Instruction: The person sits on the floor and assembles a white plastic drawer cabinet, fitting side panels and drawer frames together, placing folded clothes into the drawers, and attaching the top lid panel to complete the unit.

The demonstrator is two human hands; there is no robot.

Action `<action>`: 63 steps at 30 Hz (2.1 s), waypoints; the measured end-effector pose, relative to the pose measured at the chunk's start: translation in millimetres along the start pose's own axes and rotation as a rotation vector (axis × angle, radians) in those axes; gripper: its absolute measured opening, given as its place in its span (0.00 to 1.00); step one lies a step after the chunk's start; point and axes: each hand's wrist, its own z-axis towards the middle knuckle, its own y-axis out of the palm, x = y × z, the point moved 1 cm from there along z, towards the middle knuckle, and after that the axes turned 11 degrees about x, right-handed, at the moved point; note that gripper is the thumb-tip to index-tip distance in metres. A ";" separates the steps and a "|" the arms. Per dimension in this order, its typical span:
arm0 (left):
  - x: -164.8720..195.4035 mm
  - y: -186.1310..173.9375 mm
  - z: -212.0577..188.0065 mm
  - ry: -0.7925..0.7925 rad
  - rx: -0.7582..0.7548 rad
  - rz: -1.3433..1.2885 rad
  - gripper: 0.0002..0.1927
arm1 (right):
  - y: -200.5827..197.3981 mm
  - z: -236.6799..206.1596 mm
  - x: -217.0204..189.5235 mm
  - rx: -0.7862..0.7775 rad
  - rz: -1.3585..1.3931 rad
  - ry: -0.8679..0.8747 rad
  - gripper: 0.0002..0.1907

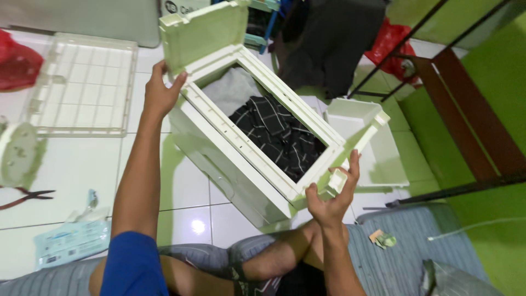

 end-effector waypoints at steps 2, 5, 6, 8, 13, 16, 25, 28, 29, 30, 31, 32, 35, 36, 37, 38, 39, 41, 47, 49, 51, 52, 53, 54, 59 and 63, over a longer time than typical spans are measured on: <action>2.0 0.8 -0.1 -0.079 0.044 0.003 0.27 | 1.3 5.9 11.6 -0.006 0.015 -0.005 0.28; 9.6 -12.9 -2.3 -0.003 0.010 0.193 0.24 | 2.6 16.2 30.8 -0.002 0.087 0.031 0.27; 12.2 -19.4 -4.3 0.045 -0.016 0.291 0.24 | 3.2 19.4 36.6 -0.014 0.085 0.004 0.27; 17.8 -29.5 -0.8 0.095 -0.129 0.443 0.28 | 3.8 23.9 45.3 -0.040 0.086 -0.040 0.27; 36.6 -44.0 12.0 0.028 -0.174 0.359 0.31 | 1.0 32.2 53.7 -0.090 0.196 0.029 0.33; 53.6 -44.5 10.1 0.123 -0.068 0.389 0.27 | -2.5 40.3 59.0 -0.091 0.206 -0.049 0.29; 60.1 -88.3 -95.7 0.104 0.121 0.372 0.19 | -23.5 43.9 96.6 -0.067 0.285 -0.046 0.28; 66.6 -115.0 -143.0 0.093 0.183 0.469 0.18 | -18.9 43.8 112.3 0.020 0.255 -0.053 0.28; 68.3 -123.5 -157.6 0.076 0.189 0.479 0.18 | -17.5 40.3 117.2 0.044 0.228 -0.032 0.28; 69.3 -132.2 -173.7 0.053 0.192 0.492 0.18 | -15.9 36.8 122.9 0.061 0.163 -0.001 0.28; 70.5 -137.7 -184.7 0.032 0.198 0.504 0.19 | -12.6 35.2 129.3 0.078 0.099 0.028 0.28; 72.1 -140.0 -189.1 0.053 0.200 0.483 0.18 | -6.6 35.7 136.0 0.101 0.041 0.053 0.28; 73.6 -150.1 -193.6 0.091 0.201 0.419 0.18 | 12.3 44.3 153.1 0.102 0.064 0.032 0.27; 73.5 -150.2 -191.2 0.092 0.177 0.379 0.19 | 19.3 46.3 157.3 0.103 0.061 0.091 0.25; 73.0 -150.2 -189.2 0.079 0.148 0.382 0.20 | 27.2 50.3 160.9 0.108 0.055 0.147 0.23; 71.8 -149.3 -184.4 0.073 0.119 0.380 0.21 | 37.1 53.2 162.7 0.121 0.048 0.198 0.21; 69.6 -149.2 -178.7 0.037 0.100 0.336 0.22 | 47.2 52.8 162.0 0.170 0.058 0.203 0.21; 61.1 -150.0 -169.1 -0.044 0.055 0.241 0.24 | 62.8 46.6 159.3 0.262 0.067 0.215 0.23; -12.5 -170.5 -116.8 -0.270 -0.037 0.195 0.26 | 87.0 28.2 172.9 0.294 0.075 0.291 0.22; -47.3 -173.0 -94.6 -0.248 -0.055 0.365 0.27 | 86.6 26.3 188.4 0.264 0.095 0.396 0.19; -83.3 -168.8 -86.0 -0.227 -0.146 0.613 0.27 | 86.3 24.9 199.6 0.278 0.067 0.332 0.18; -100.5 -167.3 -77.2 -0.201 -0.217 0.779 0.27 | 88.0 24.4 205.4 0.295 0.062 0.295 0.18; -116.8 -163.0 -66.6 -0.169 -0.284 0.945 0.27 | 87.2 22.3 208.7 0.296 0.095 0.275 0.19; -130.9 -156.3 -58.8 -0.167 -0.349 1.027 0.26 | 87.9 20.7 210.8 0.298 0.134 0.254 0.19; -180.1 -119.4 -47.2 0.010 -0.284 1.243 0.10 | 81.5 10.9 209.9 0.309 -0.025 0.387 0.16; -194.9 -98.3 -42.7 0.131 -0.108 1.286 0.09 | 79.5 10.9 207.3 0.321 0.033 0.307 0.13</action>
